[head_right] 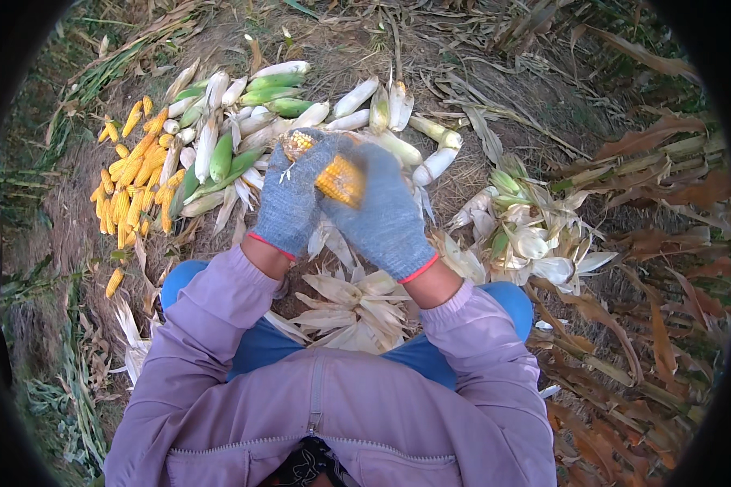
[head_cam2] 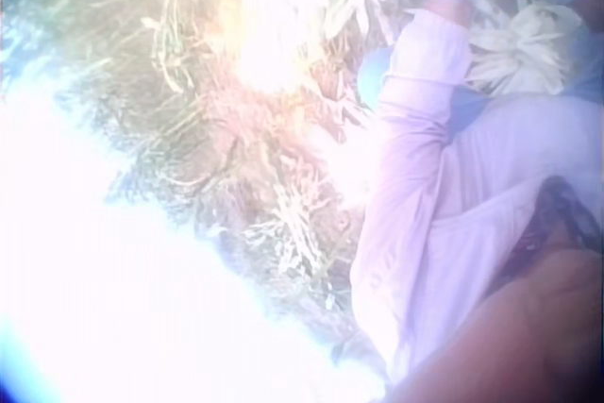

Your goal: The person sits on the ground in a field and shucks corn cobs by hand. They remove the husks and silk from each cob and place the cleaned cobs into a pile.

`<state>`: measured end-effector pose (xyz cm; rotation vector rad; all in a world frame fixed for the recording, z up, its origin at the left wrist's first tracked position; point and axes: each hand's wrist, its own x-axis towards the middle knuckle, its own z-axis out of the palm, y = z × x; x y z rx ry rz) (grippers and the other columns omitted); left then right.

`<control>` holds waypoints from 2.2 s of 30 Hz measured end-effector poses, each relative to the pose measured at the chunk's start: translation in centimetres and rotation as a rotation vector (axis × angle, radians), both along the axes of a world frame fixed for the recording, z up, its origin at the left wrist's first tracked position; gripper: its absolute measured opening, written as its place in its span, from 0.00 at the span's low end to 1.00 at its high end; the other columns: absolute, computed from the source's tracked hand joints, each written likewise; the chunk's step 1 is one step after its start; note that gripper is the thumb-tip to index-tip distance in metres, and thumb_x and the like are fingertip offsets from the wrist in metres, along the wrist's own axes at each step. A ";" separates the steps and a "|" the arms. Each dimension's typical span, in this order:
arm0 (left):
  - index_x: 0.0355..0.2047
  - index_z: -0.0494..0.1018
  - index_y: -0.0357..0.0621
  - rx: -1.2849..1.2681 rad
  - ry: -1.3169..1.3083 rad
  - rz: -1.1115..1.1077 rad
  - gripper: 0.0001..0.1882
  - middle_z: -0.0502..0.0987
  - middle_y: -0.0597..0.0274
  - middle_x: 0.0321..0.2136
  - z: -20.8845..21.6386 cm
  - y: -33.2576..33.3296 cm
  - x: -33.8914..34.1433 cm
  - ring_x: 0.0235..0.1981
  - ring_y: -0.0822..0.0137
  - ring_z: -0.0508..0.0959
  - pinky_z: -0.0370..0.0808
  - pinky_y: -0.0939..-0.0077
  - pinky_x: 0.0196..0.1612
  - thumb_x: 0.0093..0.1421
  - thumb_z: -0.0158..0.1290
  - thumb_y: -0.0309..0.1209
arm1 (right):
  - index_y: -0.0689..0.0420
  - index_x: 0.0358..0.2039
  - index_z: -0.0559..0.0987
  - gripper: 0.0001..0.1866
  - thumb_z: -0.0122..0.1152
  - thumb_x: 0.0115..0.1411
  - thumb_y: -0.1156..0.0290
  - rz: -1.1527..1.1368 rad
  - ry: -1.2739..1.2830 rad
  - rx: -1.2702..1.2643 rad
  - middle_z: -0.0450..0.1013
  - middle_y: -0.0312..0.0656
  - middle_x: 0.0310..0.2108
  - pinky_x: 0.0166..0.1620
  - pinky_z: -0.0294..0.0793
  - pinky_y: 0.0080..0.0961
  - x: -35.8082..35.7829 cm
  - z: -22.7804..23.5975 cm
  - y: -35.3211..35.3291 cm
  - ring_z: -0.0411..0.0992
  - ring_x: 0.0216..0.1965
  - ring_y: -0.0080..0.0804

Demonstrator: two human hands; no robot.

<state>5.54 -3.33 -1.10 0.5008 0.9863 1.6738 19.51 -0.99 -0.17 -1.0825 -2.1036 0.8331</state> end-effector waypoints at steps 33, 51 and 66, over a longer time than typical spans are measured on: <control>0.42 0.71 0.40 0.110 -0.074 -0.287 0.10 0.77 0.59 0.35 2.8 -1.4 -1.0 0.37 0.65 0.79 0.78 0.70 0.42 0.61 0.55 0.27 | 0.63 0.57 0.69 0.36 0.72 0.53 0.59 0.468 0.168 -0.821 0.76 0.43 0.45 0.44 0.76 0.27 1.8 0.5 0.4 0.75 0.43 0.31; 0.45 0.68 0.40 0.049 0.510 -0.091 0.14 0.76 0.61 0.41 1.3 -0.7 -0.9 0.41 0.71 0.77 0.77 0.74 0.45 0.63 0.57 0.32 | 0.61 0.50 0.72 0.34 0.72 0.48 0.54 0.143 -0.112 -0.189 0.75 0.57 0.42 0.45 0.75 0.42 1.2 0.1 0.2 0.76 0.43 0.55; 0.42 0.72 0.37 0.070 0.029 -0.099 0.18 0.78 0.53 0.36 1.5 0.3 -2.3 0.38 0.60 0.79 0.77 0.66 0.46 0.72 0.41 0.41 | 0.61 0.50 0.72 0.35 0.74 0.48 0.53 0.216 -0.045 -0.167 0.73 0.53 0.42 0.45 0.74 0.40 2.0 -0.3 0.1 0.75 0.43 0.51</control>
